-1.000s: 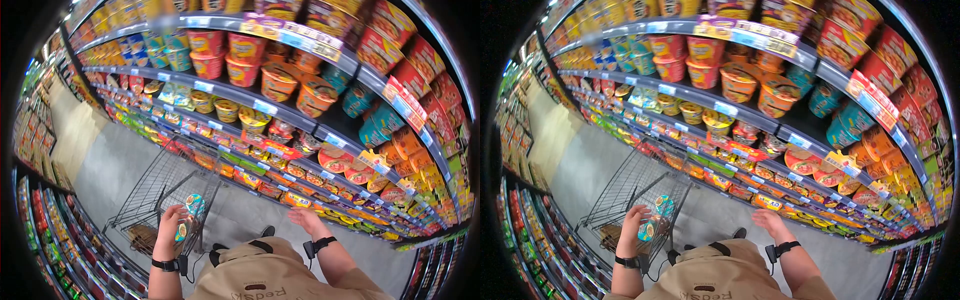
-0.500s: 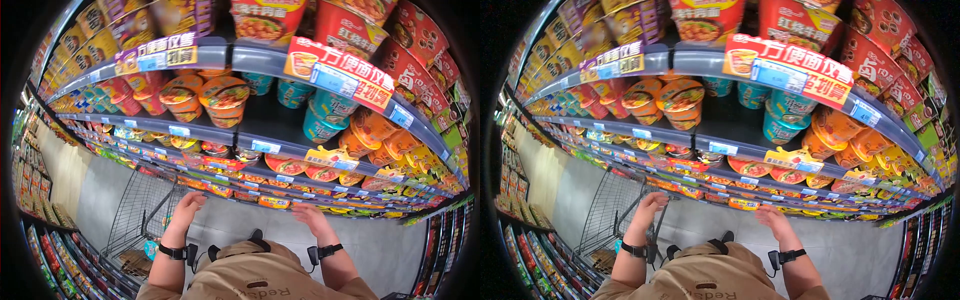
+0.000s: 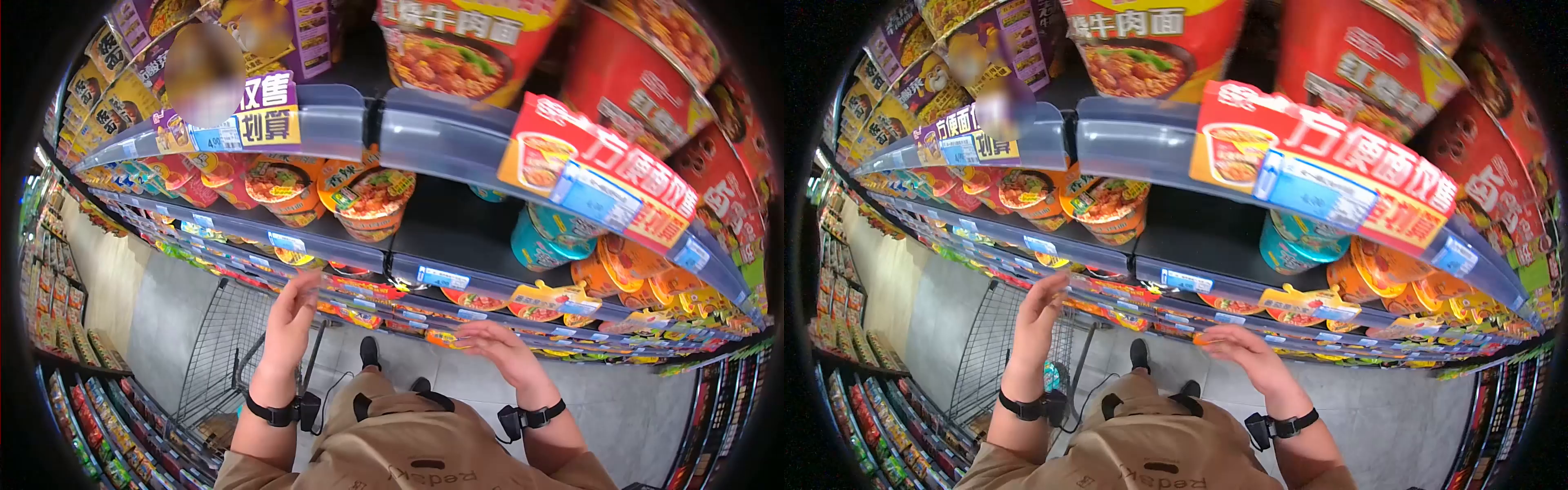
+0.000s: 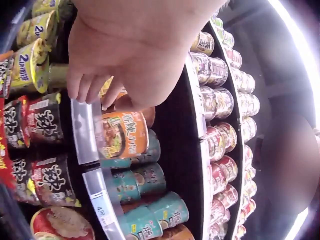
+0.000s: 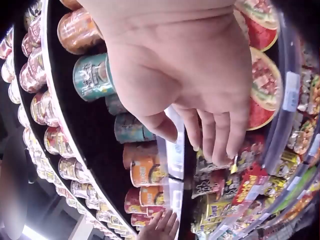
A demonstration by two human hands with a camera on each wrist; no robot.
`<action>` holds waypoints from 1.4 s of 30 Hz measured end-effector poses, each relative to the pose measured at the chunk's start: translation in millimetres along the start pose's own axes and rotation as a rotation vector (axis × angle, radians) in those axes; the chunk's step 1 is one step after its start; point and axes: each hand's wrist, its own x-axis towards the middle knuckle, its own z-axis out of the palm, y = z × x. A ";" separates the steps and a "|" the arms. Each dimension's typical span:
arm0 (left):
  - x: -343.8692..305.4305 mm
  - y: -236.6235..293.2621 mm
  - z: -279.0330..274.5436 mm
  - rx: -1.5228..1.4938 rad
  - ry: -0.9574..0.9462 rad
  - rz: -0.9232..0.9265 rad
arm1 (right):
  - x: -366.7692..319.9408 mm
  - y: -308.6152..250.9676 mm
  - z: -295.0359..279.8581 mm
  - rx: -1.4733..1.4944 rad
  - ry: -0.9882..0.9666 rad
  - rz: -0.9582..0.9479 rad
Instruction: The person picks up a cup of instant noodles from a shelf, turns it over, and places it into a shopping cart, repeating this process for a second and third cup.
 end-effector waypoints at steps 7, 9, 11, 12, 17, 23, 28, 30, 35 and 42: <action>66.0 26.6 -8.4 -0.058 -0.174 0.171 | 60.1 -79.0 54.0 0.019 -0.144 -0.186; 81.1 28.8 -11.9 0.014 -0.216 0.167 | 75.3 -100.1 70.1 0.091 -0.050 -0.300; 91.1 26.4 -11.1 0.025 -0.271 0.187 | 90.9 -107.0 75.7 0.125 -0.007 -0.315; 96.7 24.9 -12.3 0.056 -0.296 0.209 | 99.2 -98.8 67.8 0.115 0.020 -0.339; 108.6 57.0 -21.0 0.156 -0.465 0.209 | 125.1 -81.9 58.4 0.072 0.090 -0.326; 108.3 59.8 -23.1 0.225 -0.496 0.250 | 129.4 -100.6 80.3 0.034 0.016 -0.280; 87.8 58.8 -8.4 0.095 -0.410 0.396 | 110.8 -106.5 83.0 0.061 -0.162 -0.422; 71.2 60.7 -3.8 0.079 -0.385 0.421 | 94.9 -110.7 82.6 0.056 -0.192 -0.415; 18.2 62.1 17.6 0.005 -0.339 0.417 | 50.7 -103.1 71.1 0.082 -0.285 -0.371; -73.0 41.4 39.3 0.100 -0.269 0.318 | 1.9 -63.9 43.5 0.108 -0.404 -0.284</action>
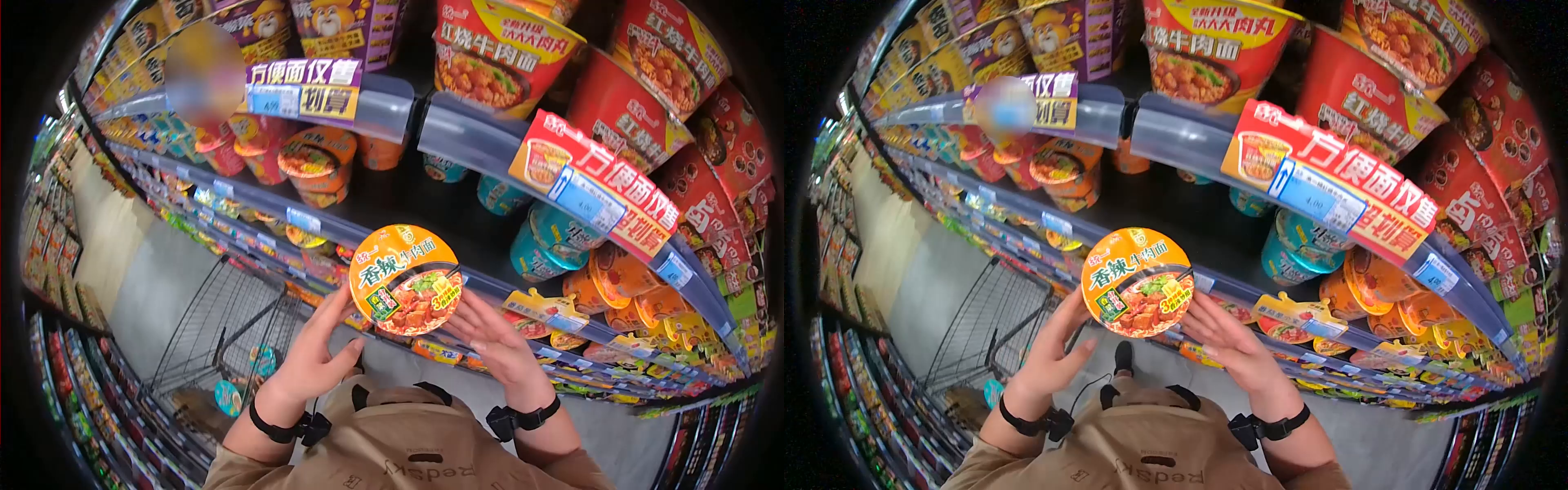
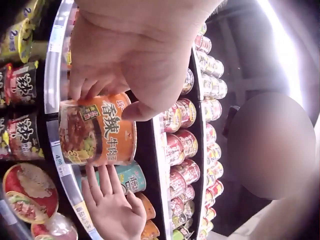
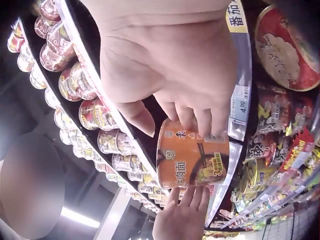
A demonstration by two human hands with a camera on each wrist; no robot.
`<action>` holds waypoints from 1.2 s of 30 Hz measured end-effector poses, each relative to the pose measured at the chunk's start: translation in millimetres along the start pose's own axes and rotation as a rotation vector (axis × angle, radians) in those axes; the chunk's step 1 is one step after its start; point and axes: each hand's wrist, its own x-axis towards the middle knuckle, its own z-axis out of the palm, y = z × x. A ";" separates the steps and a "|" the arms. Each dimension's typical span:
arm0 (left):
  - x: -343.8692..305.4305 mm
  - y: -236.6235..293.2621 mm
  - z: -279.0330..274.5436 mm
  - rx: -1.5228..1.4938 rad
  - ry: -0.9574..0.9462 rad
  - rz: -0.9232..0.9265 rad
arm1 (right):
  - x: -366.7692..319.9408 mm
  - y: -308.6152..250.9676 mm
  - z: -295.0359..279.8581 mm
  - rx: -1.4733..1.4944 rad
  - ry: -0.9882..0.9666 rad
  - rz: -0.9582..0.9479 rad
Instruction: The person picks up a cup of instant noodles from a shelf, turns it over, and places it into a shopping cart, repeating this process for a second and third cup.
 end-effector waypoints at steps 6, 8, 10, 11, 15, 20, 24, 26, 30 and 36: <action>-59.6 22.5 33.9 -0.183 0.107 -0.214 | -39.6 36.0 -5.9 0.106 -0.056 0.139; -78.2 23.1 38.7 -0.151 0.085 -0.302 | -47.4 45.7 -1.5 0.110 -0.066 0.181; -95.0 21.5 40.4 -0.114 0.108 -0.338 | -51.7 52.3 1.0 0.099 -0.077 0.213; -101.5 21.7 40.9 -0.080 0.117 -0.364 | -53.2 56.1 0.8 0.096 -0.086 0.255; -115.0 27.6 34.2 0.037 0.132 -0.365 | -49.6 63.1 12.9 0.091 -0.118 0.340; -138.3 36.6 13.7 0.234 0.093 -0.363 | -34.3 78.9 32.8 0.072 -0.160 0.423; -178.4 34.1 -16.3 0.231 0.144 -0.404 | -12.6 101.3 65.4 0.077 -0.208 0.493; -202.8 34.5 -36.0 0.207 0.182 -0.453 | 2.7 111.7 93.2 0.066 -0.240 0.519; -262.6 34.5 -78.9 0.262 0.308 -0.444 | 39.1 142.5 150.9 0.019 -0.348 0.596; -349.5 23.2 -140.4 0.165 0.513 -0.421 | 92.9 187.6 246.9 -0.027 -0.523 0.657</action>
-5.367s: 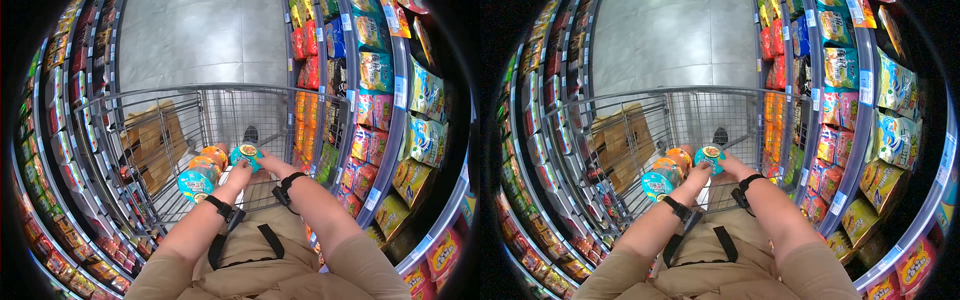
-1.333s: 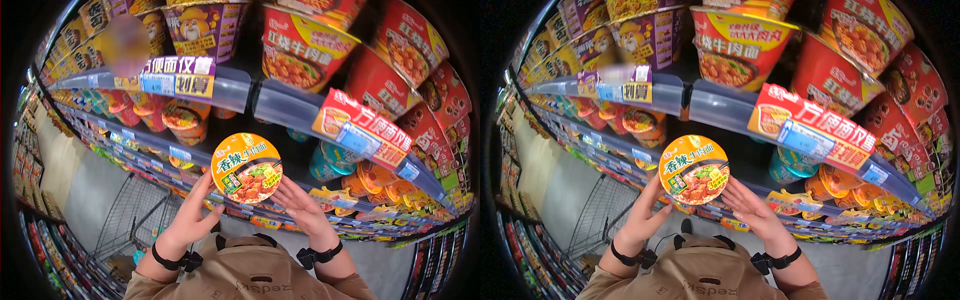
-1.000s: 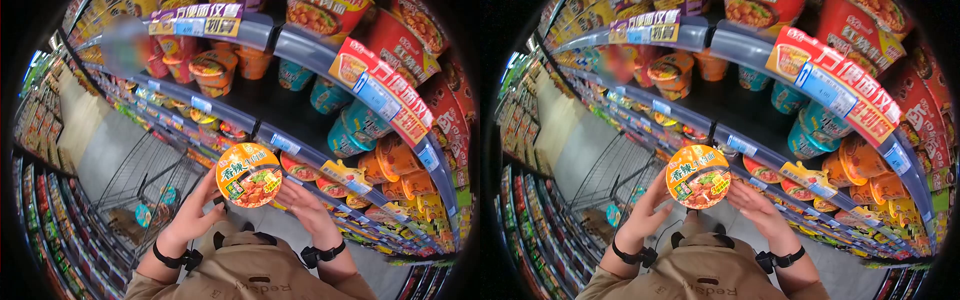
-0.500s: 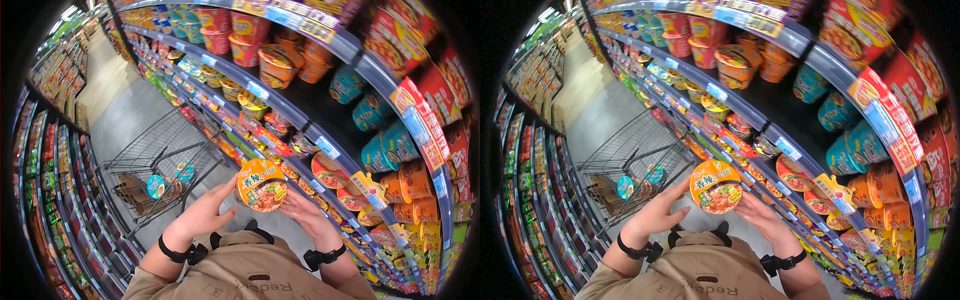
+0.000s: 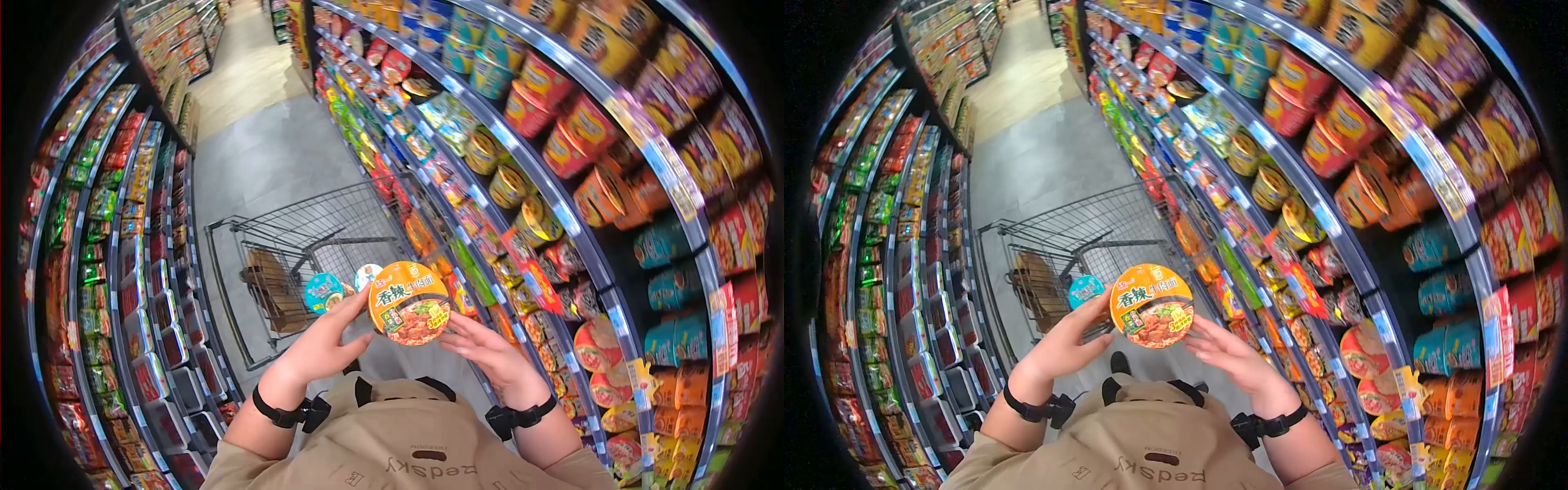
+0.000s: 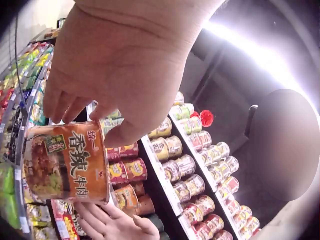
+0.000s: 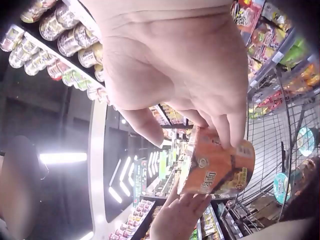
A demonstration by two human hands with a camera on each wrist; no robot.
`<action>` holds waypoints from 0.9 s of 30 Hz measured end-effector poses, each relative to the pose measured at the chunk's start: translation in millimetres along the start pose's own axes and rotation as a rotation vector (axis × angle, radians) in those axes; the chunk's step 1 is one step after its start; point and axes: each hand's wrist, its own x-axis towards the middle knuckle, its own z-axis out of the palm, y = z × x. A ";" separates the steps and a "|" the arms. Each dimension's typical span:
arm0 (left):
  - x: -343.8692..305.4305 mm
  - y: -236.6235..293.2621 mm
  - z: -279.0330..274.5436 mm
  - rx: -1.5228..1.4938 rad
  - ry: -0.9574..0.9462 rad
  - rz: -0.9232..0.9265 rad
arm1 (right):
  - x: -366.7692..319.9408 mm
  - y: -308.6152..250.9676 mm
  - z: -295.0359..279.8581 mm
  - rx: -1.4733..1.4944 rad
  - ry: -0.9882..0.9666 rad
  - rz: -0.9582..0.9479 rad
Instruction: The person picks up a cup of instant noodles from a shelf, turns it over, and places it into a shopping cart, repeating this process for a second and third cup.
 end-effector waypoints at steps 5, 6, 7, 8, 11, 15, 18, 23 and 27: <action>-22.6 -26.1 -67.8 0.010 0.064 -0.018 | 76.3 2.1 32.8 -0.075 -0.019 0.050; -26.0 -29.3 -79.7 0.017 0.073 -0.027 | 89.9 1.5 38.3 -0.075 -0.041 0.055; -28.9 -34.9 -90.5 0.014 0.086 -0.029 | 102.4 0.9 45.4 -0.081 -0.051 0.062; -30.9 -41.4 -100.3 -0.001 0.086 -0.037 | 114.2 0.1 52.5 -0.084 -0.046 0.074; -35.1 -64.4 -123.1 -0.044 0.087 -0.064 | 144.7 5.4 63.5 -0.081 -0.042 0.099; -27.0 -86.6 -140.5 -0.133 0.070 -0.136 | 172.1 11.0 64.7 -0.069 0.000 0.153; -10.0 -108.2 -146.8 -0.143 0.037 -0.170 | 193.7 11.9 55.7 -0.040 0.029 0.198; 32.4 -142.9 -142.2 -0.178 0.040 -0.332 | 240.9 18.4 11.2 -0.047 0.071 0.273; 81.7 -198.1 -128.4 -0.427 0.039 -0.462 | 295.5 34.2 -43.1 -0.050 0.121 0.346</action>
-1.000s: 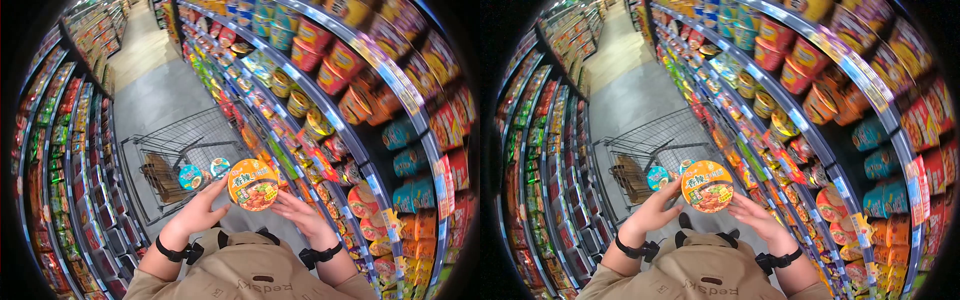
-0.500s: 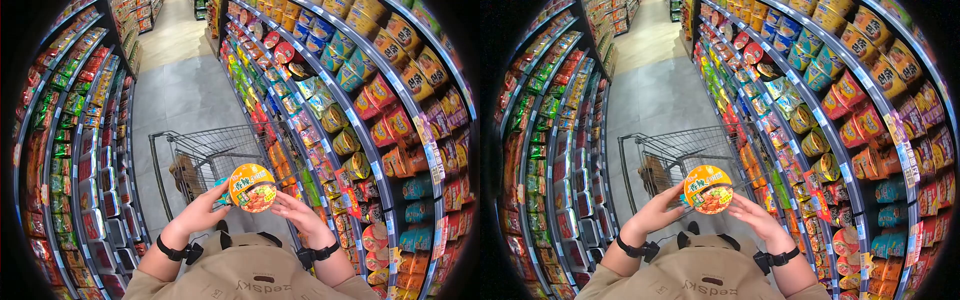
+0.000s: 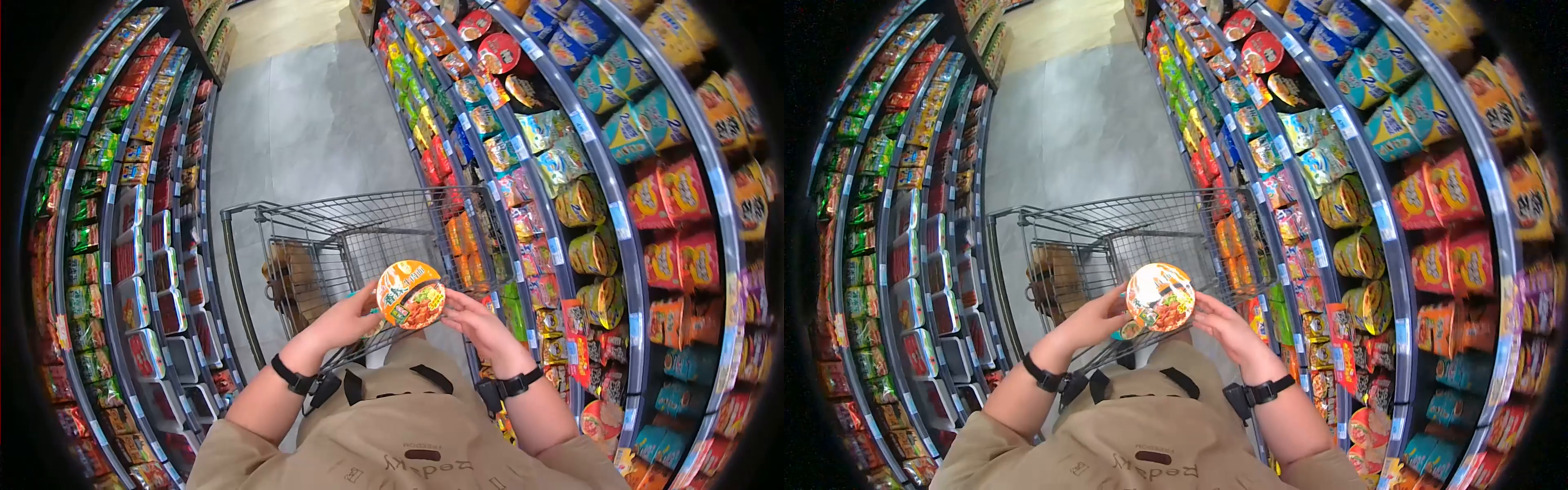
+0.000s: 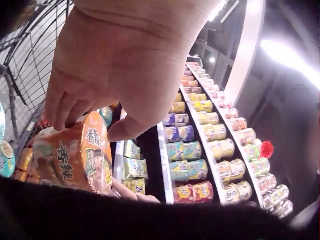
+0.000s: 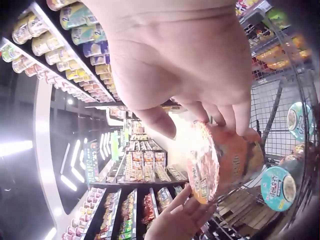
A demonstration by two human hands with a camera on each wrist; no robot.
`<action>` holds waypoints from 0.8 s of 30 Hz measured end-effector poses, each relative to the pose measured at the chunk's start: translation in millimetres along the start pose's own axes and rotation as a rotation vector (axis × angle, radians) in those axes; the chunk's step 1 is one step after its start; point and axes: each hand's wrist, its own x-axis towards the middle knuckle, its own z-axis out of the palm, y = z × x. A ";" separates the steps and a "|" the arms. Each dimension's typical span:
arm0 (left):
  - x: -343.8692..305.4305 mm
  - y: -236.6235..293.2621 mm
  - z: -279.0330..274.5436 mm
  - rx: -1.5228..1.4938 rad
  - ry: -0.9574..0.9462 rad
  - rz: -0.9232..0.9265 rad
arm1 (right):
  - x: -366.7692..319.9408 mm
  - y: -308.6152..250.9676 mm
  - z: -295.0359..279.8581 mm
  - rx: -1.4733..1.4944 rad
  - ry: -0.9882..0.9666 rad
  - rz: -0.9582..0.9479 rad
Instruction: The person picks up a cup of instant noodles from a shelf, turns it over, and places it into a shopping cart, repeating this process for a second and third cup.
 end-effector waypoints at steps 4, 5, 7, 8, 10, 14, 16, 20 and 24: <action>73.6 -26.6 -0.5 0.052 0.063 -0.219 | 75.8 11.2 -55.1 0.122 0.027 0.229; 90.9 -38.8 2.6 0.085 0.114 -0.263 | 94.8 19.9 -69.2 0.136 0.031 0.281; 129.3 -91.7 10.6 -0.055 0.152 -0.362 | 126.7 39.1 -91.5 0.109 0.057 0.337; 145.2 -118.4 16.0 -0.182 0.197 -0.434 | 141.0 48.6 -100.5 0.071 0.079 0.366; 169.0 -145.6 34.4 -0.095 0.324 -0.512 | 168.5 65.5 -115.4 0.076 0.092 0.432; 203.3 -191.4 63.2 -0.290 0.436 -0.712 | 201.8 80.2 -128.0 0.043 0.068 0.526; 211.2 -193.9 78.3 -0.625 0.585 -0.863 | 210.2 91.9 -131.2 -0.010 0.108 0.559; 225.1 -211.2 87.3 -0.462 0.598 -0.976 | 221.1 108.3 -144.4 -0.053 0.029 0.631; 220.3 -274.0 97.8 -0.610 0.572 -0.795 | 225.5 130.4 -158.2 -0.060 -0.024 0.686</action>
